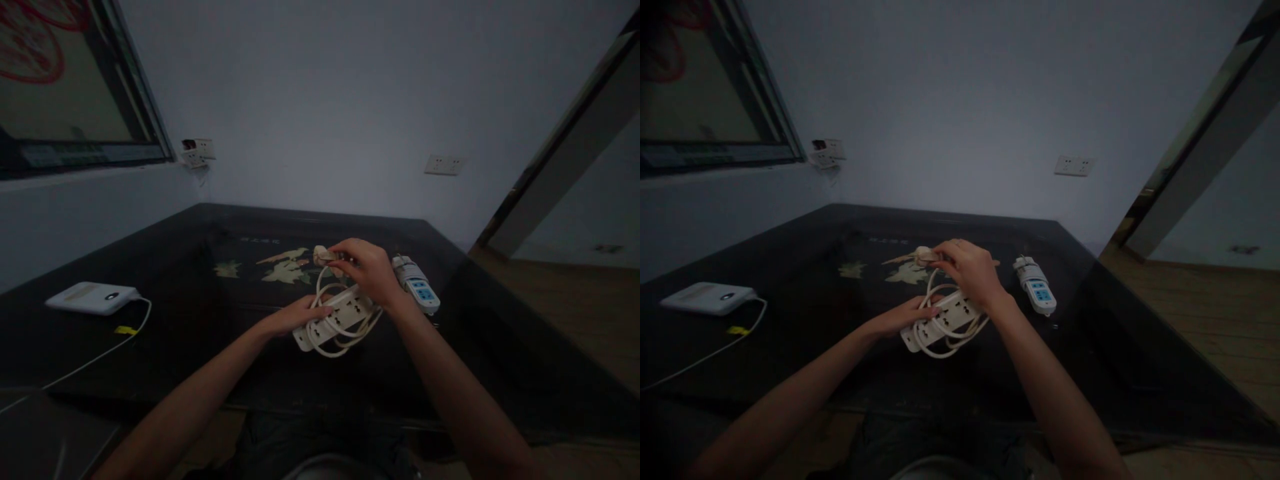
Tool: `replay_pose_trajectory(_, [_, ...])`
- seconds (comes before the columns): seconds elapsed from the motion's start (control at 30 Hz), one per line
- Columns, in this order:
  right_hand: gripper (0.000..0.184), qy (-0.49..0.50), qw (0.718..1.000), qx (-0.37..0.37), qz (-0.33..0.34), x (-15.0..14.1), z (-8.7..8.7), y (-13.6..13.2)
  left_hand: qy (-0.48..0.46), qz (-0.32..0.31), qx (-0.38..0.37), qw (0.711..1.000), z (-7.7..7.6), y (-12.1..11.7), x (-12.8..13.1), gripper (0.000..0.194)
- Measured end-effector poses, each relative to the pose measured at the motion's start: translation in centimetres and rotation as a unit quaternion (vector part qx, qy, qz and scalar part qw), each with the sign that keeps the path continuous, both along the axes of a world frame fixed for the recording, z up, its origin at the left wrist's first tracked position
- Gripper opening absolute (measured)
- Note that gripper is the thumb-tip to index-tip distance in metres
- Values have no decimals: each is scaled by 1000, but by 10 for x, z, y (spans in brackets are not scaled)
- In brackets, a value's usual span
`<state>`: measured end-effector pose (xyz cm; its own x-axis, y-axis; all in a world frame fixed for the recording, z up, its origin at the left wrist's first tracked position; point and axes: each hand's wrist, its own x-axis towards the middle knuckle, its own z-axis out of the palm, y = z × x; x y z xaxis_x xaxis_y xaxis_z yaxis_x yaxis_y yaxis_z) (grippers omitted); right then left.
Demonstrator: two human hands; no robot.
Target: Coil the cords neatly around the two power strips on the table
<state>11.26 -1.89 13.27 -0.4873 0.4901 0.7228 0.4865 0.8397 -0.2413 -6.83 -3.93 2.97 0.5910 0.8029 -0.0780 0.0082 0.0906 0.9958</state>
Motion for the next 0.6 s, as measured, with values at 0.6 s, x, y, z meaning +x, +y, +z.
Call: replay_pose_trajectory(0.6, [19, 406, 900, -159, 24, 16, -2, -1, -106, 107, -102, 983, -3, 10, -6, 39])
